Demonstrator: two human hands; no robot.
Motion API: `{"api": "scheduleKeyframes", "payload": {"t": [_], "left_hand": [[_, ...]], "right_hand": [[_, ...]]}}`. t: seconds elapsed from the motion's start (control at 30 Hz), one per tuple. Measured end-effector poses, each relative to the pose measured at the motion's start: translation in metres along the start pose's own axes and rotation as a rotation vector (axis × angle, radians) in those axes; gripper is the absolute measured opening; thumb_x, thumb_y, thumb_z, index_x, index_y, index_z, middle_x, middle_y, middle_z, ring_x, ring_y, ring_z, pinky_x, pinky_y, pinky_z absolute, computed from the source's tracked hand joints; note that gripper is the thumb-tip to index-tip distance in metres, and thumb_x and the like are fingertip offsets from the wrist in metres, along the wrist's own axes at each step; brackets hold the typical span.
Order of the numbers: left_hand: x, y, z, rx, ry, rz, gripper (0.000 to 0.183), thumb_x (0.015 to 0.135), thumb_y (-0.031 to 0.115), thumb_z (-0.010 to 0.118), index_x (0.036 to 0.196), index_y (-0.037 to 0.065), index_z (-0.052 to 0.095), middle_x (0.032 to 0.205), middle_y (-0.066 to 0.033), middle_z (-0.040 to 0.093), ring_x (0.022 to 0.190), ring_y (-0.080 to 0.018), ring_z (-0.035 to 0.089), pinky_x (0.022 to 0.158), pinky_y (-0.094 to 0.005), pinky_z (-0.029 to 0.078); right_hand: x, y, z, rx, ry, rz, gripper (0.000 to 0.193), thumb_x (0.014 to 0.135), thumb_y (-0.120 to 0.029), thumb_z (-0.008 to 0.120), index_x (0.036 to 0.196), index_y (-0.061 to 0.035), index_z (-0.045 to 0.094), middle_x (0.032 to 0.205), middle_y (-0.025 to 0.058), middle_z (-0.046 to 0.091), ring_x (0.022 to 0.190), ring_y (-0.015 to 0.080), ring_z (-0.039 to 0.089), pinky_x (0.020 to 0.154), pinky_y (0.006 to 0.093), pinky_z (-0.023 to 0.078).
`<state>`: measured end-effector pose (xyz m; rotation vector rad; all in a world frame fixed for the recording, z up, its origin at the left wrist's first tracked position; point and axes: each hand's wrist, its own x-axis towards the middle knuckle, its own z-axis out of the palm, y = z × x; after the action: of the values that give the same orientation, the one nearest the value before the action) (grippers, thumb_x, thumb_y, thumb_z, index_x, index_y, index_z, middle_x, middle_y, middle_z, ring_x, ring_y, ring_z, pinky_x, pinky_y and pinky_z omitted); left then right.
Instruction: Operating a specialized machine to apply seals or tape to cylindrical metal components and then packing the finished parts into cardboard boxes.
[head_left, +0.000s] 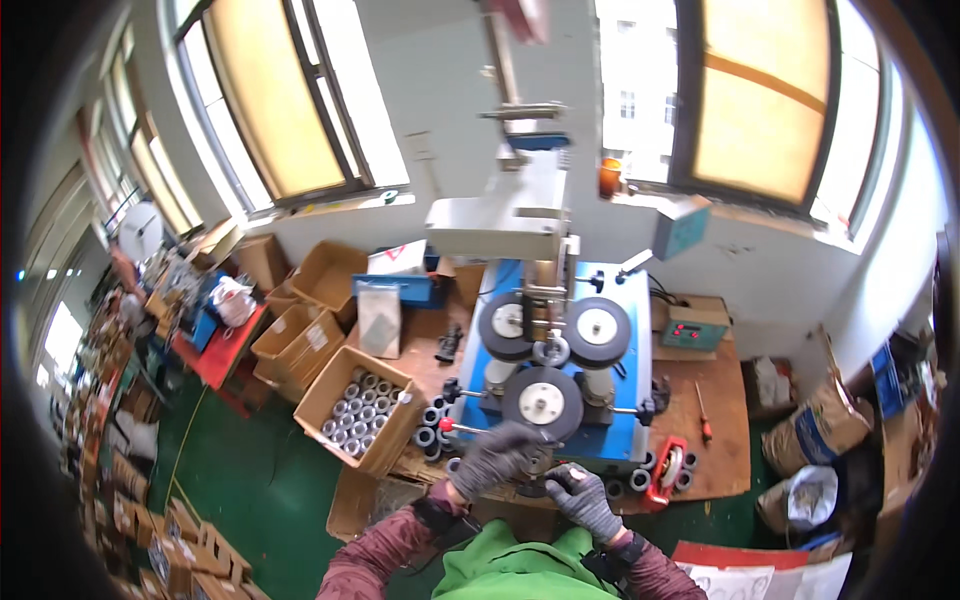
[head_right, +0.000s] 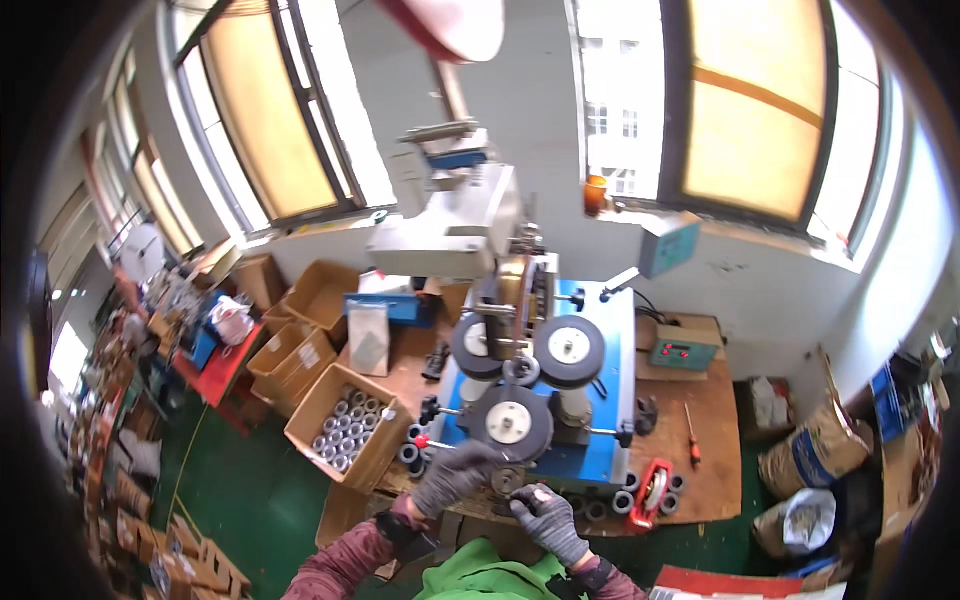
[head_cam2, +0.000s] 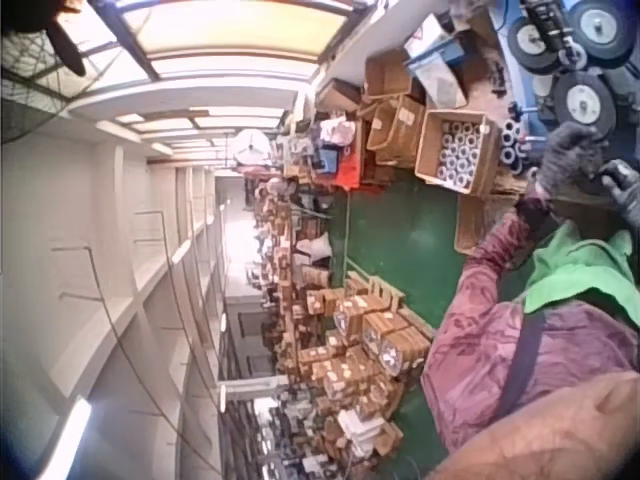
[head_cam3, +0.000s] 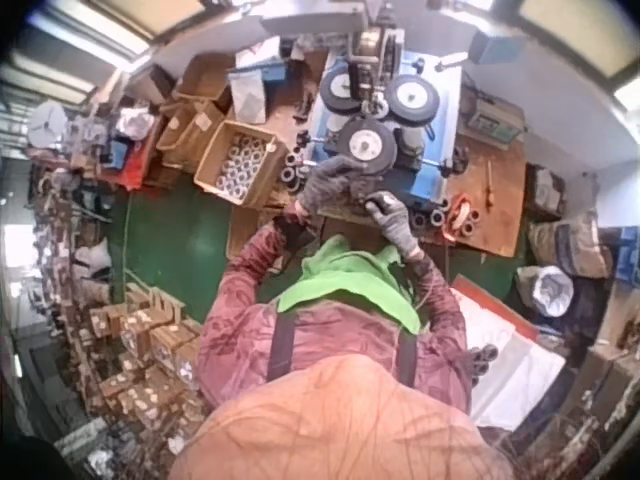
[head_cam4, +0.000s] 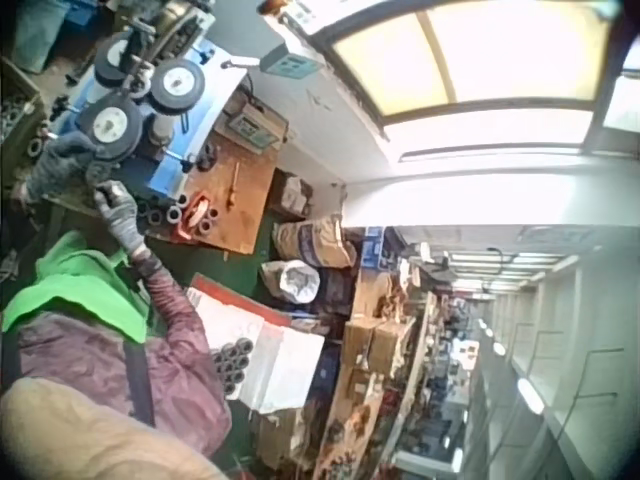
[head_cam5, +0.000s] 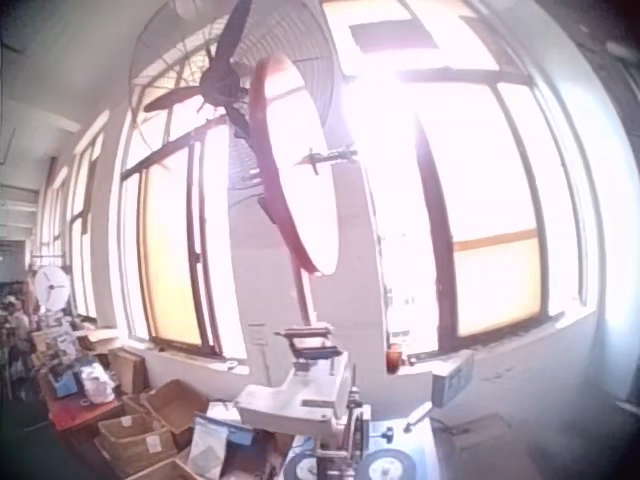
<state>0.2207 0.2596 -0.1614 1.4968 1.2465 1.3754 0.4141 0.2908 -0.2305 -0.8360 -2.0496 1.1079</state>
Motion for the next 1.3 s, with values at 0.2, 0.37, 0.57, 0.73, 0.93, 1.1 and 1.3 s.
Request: {"api": "scheduleKeyframes", "payload": {"t": [0.2, 0.37, 0.57, 0.73, 0.93, 1.1, 1.3], "left_hand": [[0.062, -0.026, 0.02, 0.261, 0.348, 0.14, 0.018, 0.08, 0.004, 0.065, 0.098, 0.003, 0.065, 0.091, -0.0092, 0.066, 0.083, -0.0182, 0.063, 0.076, -0.0293, 0.05], [0.08, -0.05, 0.025, 0.339, 0.372, 0.089, 0.018, 0.08, 0.007, 0.065, 0.098, 0.003, 0.066, 0.087, -0.0095, 0.065, 0.076, -0.0193, 0.062, 0.07, -0.03, 0.048], [0.082, -0.041, 0.028, 0.491, 0.395, 0.054, 0.017, 0.078, 0.01, 0.065, 0.094, 0.004, 0.068, 0.089, -0.0127, 0.066, 0.082, -0.0262, 0.063, 0.075, -0.0344, 0.048], [0.09, -0.042, 0.026, 0.592, 0.391, 0.083, 0.018, 0.078, 0.01, 0.065, 0.095, 0.005, 0.068, 0.09, -0.0116, 0.066, 0.081, -0.0254, 0.063, 0.075, -0.0335, 0.048], [0.105, -0.048, 0.018, 0.258, 0.334, -0.1, 0.018, 0.083, 0.008, 0.062, 0.099, 0.002, 0.067, 0.094, -0.0087, 0.065, 0.081, -0.0179, 0.061, 0.074, -0.0287, 0.048], [0.112, -0.047, 0.009, 0.418, 0.324, -0.009, 0.018, 0.081, 0.011, 0.062, 0.098, 0.005, 0.067, 0.093, -0.0112, 0.066, 0.081, -0.0235, 0.064, 0.073, -0.0315, 0.048], [0.123, -0.054, 0.012, 0.482, 0.318, 0.002, 0.018, 0.082, 0.015, 0.063, 0.097, 0.007, 0.067, 0.094, -0.0112, 0.066, 0.083, -0.0252, 0.064, 0.073, -0.031, 0.048]], "right_hand": [[-0.018, 0.027, -0.015, -0.053, 0.039, 0.057, 0.016, 0.08, -0.02, 0.061, 0.089, -0.0073, 0.063, 0.083, 0.0109, 0.062, 0.078, 0.0293, 0.061, 0.068, 0.0368, 0.049], [-0.032, 0.047, -0.014, -0.053, 0.055, 0.061, 0.015, 0.08, -0.02, 0.06, 0.087, -0.0074, 0.064, 0.083, 0.0107, 0.063, 0.078, 0.0294, 0.061, 0.069, 0.0376, 0.05], [-0.038, 0.06, -0.021, -0.089, 0.054, 0.093, 0.014, 0.079, -0.019, 0.059, 0.087, -0.0077, 0.064, 0.082, 0.0105, 0.063, 0.079, 0.0294, 0.061, 0.07, 0.0379, 0.05], [-0.03, 0.062, -0.027, -0.085, 0.047, 0.058, 0.014, 0.08, -0.019, 0.06, 0.086, -0.0075, 0.063, 0.081, 0.0107, 0.063, 0.077, 0.0292, 0.061, 0.069, 0.0376, 0.049], [0.031, 0.05, -0.067, 0.19, 0.063, 0.103, 0.01, 0.083, -0.013, 0.061, 0.086, -0.0039, 0.062, 0.077, 0.009, 0.062, 0.07, 0.0162, 0.06, 0.067, 0.028, 0.048], [0.158, 0.023, -0.102, 0.26, 0.037, 0.125, 0.016, 0.088, -0.013, 0.054, 0.097, -0.0034, 0.063, 0.077, 0.001, 0.057, 0.064, 0.0074, 0.053, 0.054, 0.0226, 0.045], [0.244, 0.042, -0.099, -0.215, -0.165, -0.559, 0.013, 0.081, -0.008, 0.056, 0.09, -0.002, 0.063, 0.07, 0.0025, 0.06, 0.057, 0.0101, 0.055, 0.052, 0.0236, 0.045]]}}
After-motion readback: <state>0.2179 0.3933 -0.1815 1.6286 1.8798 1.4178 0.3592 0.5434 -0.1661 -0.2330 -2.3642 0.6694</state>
